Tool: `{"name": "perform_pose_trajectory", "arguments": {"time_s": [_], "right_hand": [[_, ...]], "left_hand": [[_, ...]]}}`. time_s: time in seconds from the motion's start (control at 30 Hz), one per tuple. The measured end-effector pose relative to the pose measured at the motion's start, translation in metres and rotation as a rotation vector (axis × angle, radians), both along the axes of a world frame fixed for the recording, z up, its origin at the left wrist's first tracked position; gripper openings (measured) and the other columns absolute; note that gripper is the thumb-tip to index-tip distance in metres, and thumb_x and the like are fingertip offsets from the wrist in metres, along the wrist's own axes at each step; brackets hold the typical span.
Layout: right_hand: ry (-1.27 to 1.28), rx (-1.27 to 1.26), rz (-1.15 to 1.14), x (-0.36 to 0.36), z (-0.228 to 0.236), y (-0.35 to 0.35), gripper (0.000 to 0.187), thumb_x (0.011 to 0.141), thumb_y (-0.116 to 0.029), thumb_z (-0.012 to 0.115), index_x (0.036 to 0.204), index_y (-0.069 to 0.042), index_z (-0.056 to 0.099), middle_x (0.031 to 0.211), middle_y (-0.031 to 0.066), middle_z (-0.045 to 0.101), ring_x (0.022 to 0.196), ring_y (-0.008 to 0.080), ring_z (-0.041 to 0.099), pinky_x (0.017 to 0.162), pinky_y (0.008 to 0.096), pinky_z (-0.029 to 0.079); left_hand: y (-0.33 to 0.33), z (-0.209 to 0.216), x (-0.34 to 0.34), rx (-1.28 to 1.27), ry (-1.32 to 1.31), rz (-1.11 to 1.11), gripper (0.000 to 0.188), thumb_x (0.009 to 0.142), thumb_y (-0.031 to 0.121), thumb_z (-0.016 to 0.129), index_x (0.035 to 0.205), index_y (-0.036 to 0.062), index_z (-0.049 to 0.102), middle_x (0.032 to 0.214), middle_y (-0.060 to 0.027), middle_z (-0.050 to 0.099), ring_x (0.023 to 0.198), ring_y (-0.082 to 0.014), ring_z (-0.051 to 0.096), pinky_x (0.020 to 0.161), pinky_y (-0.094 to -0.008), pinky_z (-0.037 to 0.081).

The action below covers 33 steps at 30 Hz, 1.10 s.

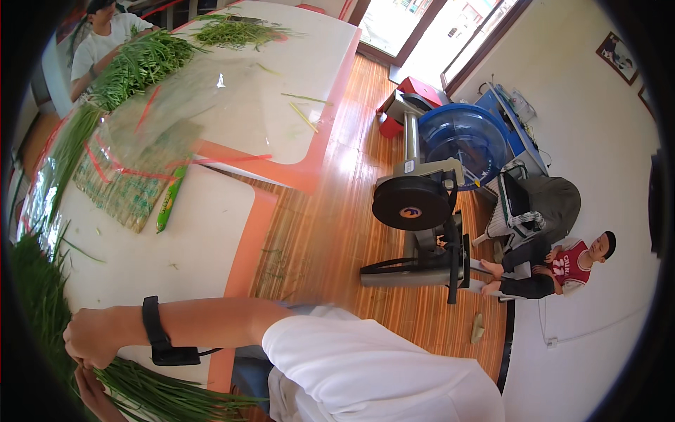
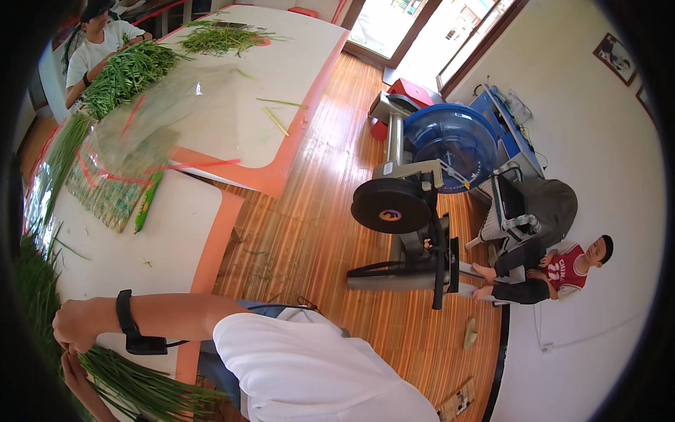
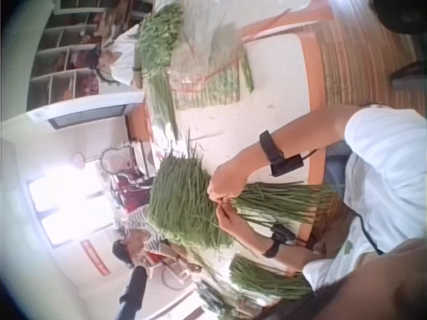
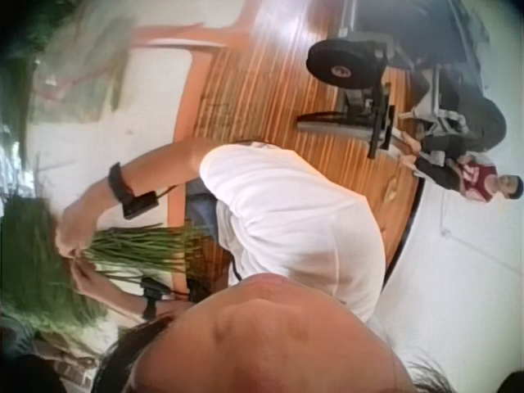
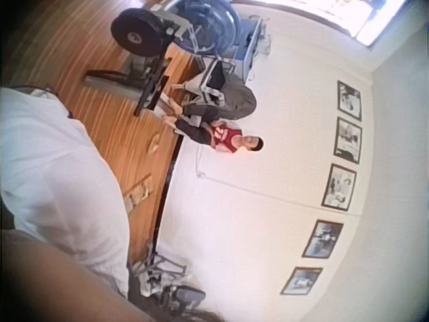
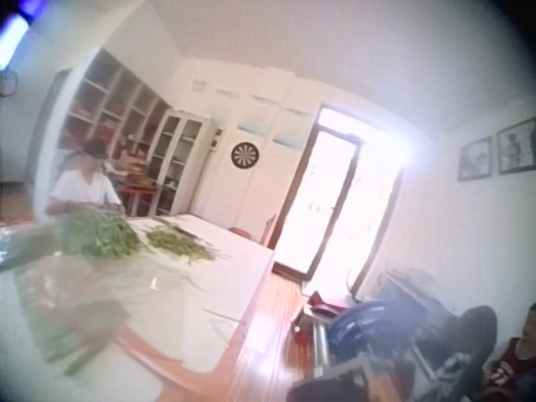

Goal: The person gathers handfuls of green stalks from a pile on a table, aligns them, and inserts them into clear plastic bags.

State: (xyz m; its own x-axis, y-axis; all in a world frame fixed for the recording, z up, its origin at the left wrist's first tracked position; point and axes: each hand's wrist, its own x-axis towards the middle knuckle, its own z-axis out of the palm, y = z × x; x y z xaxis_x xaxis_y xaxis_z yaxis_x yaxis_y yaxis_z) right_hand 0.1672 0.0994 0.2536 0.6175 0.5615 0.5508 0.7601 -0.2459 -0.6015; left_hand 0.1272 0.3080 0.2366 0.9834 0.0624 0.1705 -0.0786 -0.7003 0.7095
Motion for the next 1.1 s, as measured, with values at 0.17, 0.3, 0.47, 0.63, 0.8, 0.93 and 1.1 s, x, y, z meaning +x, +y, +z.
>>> {"name": "perform_pose_trajectory", "arguments": {"time_s": [0.17, 0.3, 0.47, 0.63, 0.8, 0.93, 1.1], "right_hand": [[-0.033, 0.118, -0.024, -0.012, 0.006, -0.008, 0.027, 0.064, -0.030, 0.068, 0.080, -0.010, 0.063, 0.072, 0.0047, 0.058, 0.067, 0.0254, 0.059, 0.059, 0.0369, 0.047], [-0.314, 0.258, -0.023, -0.013, 0.011, -0.003, 0.028, 0.060, -0.026, 0.070, 0.080, -0.009, 0.061, 0.070, 0.0056, 0.056, 0.065, 0.0246, 0.058, 0.056, 0.0361, 0.047], [-0.362, 0.243, -0.077, -0.013, 0.004, 0.008, 0.016, 0.065, -0.019, 0.066, 0.074, -0.006, 0.061, 0.072, 0.0071, 0.054, 0.066, 0.0249, 0.056, 0.055, 0.0339, 0.047], [-0.365, 0.311, -0.111, -0.008, -0.007, 0.013, 0.010, 0.068, -0.015, 0.063, 0.068, -0.005, 0.061, 0.075, 0.0086, 0.053, 0.072, 0.0245, 0.056, 0.056, 0.0338, 0.047], [-0.431, 0.407, -0.176, -0.005, -0.007, 0.012, 0.010, 0.066, -0.017, 0.066, 0.070, -0.008, 0.068, 0.077, 0.0092, 0.058, 0.073, 0.0264, 0.058, 0.060, 0.0341, 0.048], [-0.406, 0.519, -0.161, -0.017, 0.000, 0.030, 0.008, 0.065, -0.015, 0.062, 0.067, -0.007, 0.064, 0.074, 0.0072, 0.056, 0.070, 0.0240, 0.056, 0.056, 0.0334, 0.046], [-0.494, 0.491, -0.100, -0.007, 0.007, 0.014, 0.007, 0.066, -0.017, 0.060, 0.068, -0.010, 0.064, 0.074, 0.0057, 0.056, 0.070, 0.0228, 0.058, 0.057, 0.0343, 0.047]], "left_hand": [[-0.064, 0.067, -0.049, -0.064, 0.109, 0.083, 0.041, 0.093, 0.035, 0.046, 0.113, 0.0022, 0.060, 0.110, -0.0191, 0.058, 0.093, -0.0276, 0.057, 0.079, -0.0371, 0.047], [-0.027, 0.035, -0.035, -0.088, -0.037, -0.005, 0.033, 0.092, 0.025, 0.050, 0.111, 0.0010, 0.061, 0.110, -0.0208, 0.058, 0.090, -0.0292, 0.057, 0.077, -0.0391, 0.048], [-0.045, 0.049, -0.041, -0.553, 0.139, 0.143, 0.031, 0.090, 0.017, 0.053, 0.114, -0.0019, 0.058, 0.111, -0.0202, 0.057, 0.089, -0.0265, 0.057, 0.075, -0.0370, 0.048], [-0.049, 0.050, -0.039, -0.592, 0.112, 0.094, 0.031, 0.092, 0.018, 0.051, 0.110, -0.0066, 0.058, 0.106, -0.0197, 0.057, 0.081, -0.0231, 0.056, 0.070, -0.0352, 0.046], [-0.029, 0.034, -0.033, -0.190, -0.053, -0.093, 0.028, 0.093, 0.017, 0.048, 0.103, -0.0058, 0.061, 0.097, -0.0170, 0.059, 0.081, -0.0217, 0.056, 0.069, -0.0332, 0.045], [-0.017, 0.033, -0.033, -0.739, 0.035, 0.145, 0.029, 0.094, 0.019, 0.047, 0.115, 0.0013, 0.055, 0.103, -0.0109, 0.057, 0.088, -0.0162, 0.054, 0.076, -0.0300, 0.044], [0.013, 0.016, -0.023, -0.764, 0.080, 0.003, 0.038, 0.094, 0.022, 0.049, 0.125, 0.0006, 0.048, 0.108, -0.0040, 0.055, 0.099, -0.0102, 0.050, 0.087, -0.0278, 0.039]]}}
